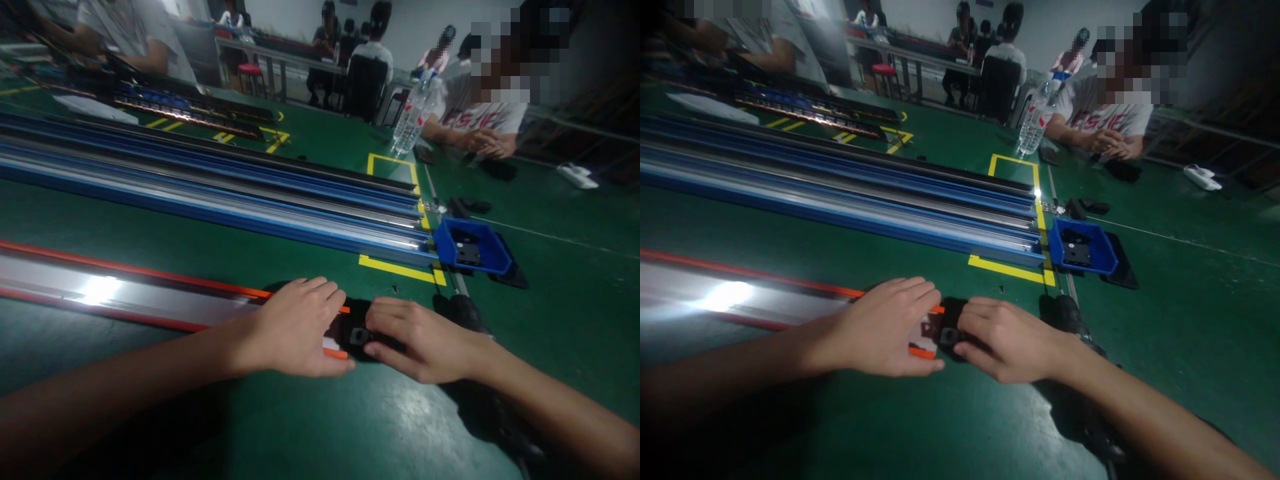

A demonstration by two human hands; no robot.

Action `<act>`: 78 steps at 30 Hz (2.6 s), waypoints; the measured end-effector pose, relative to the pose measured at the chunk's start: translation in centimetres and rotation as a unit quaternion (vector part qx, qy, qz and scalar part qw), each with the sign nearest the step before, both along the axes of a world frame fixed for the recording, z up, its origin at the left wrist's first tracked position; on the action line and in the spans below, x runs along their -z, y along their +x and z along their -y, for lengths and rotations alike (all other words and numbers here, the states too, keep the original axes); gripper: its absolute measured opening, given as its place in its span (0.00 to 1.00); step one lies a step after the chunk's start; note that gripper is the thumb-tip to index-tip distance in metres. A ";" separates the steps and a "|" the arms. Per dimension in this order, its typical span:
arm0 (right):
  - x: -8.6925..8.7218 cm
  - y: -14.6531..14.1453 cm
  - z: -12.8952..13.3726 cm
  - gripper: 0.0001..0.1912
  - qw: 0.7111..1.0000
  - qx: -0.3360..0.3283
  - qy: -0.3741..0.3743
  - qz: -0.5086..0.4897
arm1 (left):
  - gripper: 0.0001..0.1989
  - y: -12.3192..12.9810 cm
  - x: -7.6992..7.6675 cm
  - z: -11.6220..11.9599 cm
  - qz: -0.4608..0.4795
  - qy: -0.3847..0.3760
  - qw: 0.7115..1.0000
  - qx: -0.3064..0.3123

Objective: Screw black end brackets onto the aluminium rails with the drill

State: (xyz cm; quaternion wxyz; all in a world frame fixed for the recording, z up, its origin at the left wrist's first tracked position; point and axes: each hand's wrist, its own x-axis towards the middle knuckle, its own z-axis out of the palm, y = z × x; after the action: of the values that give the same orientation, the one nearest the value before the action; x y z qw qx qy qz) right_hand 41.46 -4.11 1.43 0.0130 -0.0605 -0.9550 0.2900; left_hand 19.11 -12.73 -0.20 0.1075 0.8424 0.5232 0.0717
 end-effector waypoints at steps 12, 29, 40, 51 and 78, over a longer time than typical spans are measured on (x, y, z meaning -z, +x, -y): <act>0.5 1.9 -3.1 0.11 0.914 0.269 -0.244 -0.182 | 0.32 -0.1 -0.3 -0.1 -0.028 -0.030 0.999 0.001; 1.4 1.6 -3.2 0.13 0.900 0.236 -0.358 -0.073 | 0.32 0.0 -0.8 -0.2 -0.041 -0.046 0.998 -0.005; 2.2 1.4 -2.6 0.04 0.945 0.156 -0.286 -0.030 | 0.36 0.1 -0.9 0.0 -0.028 -0.059 0.998 -0.010; 2.4 1.5 -2.6 0.03 0.992 0.052 -0.111 -0.015 | 0.42 -0.2 0.0 -0.1 -0.026 -0.042 0.999 0.015; 1.6 1.7 -2.1 0.12 0.998 0.041 0.022 0.034 | 0.32 -0.4 0.3 -0.1 -0.015 -0.014 0.998 0.054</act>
State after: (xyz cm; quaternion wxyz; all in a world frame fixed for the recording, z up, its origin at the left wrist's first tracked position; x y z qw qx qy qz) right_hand 43.18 -2.00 -0.19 -0.0063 -0.1093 -0.9579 0.2656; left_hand 18.67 -12.59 -0.51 0.1148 0.8688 0.4795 0.0455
